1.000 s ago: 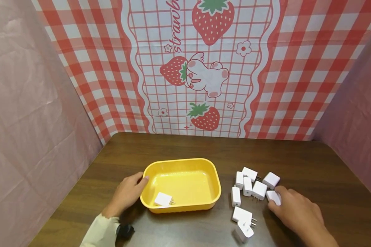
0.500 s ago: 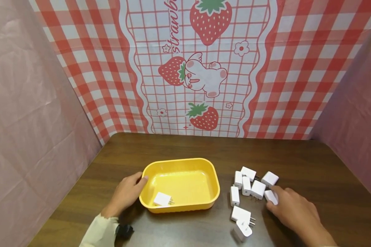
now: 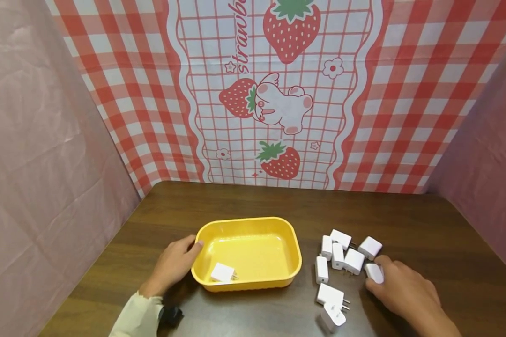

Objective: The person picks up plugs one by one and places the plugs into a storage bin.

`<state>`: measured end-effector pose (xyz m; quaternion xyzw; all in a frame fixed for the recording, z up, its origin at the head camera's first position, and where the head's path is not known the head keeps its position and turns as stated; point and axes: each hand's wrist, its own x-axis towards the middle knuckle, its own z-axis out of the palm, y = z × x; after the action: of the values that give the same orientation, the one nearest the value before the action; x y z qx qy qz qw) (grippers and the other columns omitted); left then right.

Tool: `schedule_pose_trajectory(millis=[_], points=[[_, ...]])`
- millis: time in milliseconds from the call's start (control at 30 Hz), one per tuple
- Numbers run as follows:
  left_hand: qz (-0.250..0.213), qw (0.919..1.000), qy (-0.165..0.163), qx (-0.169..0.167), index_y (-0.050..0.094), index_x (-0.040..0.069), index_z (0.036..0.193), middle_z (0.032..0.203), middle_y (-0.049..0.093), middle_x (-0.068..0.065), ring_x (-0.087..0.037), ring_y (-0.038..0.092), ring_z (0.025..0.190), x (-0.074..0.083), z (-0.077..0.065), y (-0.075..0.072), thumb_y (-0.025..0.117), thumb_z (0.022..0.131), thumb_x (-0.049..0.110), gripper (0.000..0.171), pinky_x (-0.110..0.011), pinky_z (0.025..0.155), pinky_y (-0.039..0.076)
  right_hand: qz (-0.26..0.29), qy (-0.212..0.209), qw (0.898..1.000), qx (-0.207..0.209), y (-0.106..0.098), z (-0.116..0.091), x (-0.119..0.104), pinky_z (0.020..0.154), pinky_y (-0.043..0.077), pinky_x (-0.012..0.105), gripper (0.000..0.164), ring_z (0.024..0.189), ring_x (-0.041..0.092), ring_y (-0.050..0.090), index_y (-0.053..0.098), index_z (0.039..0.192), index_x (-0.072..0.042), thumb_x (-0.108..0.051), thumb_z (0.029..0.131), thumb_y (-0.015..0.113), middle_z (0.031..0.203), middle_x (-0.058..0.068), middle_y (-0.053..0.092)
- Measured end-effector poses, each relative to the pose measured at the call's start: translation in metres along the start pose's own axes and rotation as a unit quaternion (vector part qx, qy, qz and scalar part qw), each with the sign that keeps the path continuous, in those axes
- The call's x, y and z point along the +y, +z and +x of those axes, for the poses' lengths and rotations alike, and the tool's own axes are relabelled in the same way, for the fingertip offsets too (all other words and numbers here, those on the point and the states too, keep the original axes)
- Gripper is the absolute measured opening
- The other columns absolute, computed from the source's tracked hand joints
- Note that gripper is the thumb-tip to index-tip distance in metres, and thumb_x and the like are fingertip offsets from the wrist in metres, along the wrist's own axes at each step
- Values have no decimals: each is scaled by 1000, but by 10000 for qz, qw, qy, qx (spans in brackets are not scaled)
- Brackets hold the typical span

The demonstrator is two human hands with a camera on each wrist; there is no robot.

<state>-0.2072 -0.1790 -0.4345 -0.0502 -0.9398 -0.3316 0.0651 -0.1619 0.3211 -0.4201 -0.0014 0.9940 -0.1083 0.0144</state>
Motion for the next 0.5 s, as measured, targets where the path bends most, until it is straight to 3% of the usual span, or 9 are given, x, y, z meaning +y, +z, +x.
schedule_pose_trajectory(millis=[167,500], points=[[-10,10000,15,-4,60,19,84,66,50,3,-15,49,64,1,0,1,55,102,33,23,-35,60,39,128,156,9998,-61,-1,-1,4,53,41,55,61,77,34,59,54,125,-6,-49,85,71,98,20,64],[19,10000,-19,-3,60,19,85,67,51,3,-15,49,65,-1,0,1,55,101,34,23,-35,61,39,167,149,9997,100,-3,-6,5,52,42,55,70,77,39,62,52,129,-4,-58,88,66,100,27,65]])
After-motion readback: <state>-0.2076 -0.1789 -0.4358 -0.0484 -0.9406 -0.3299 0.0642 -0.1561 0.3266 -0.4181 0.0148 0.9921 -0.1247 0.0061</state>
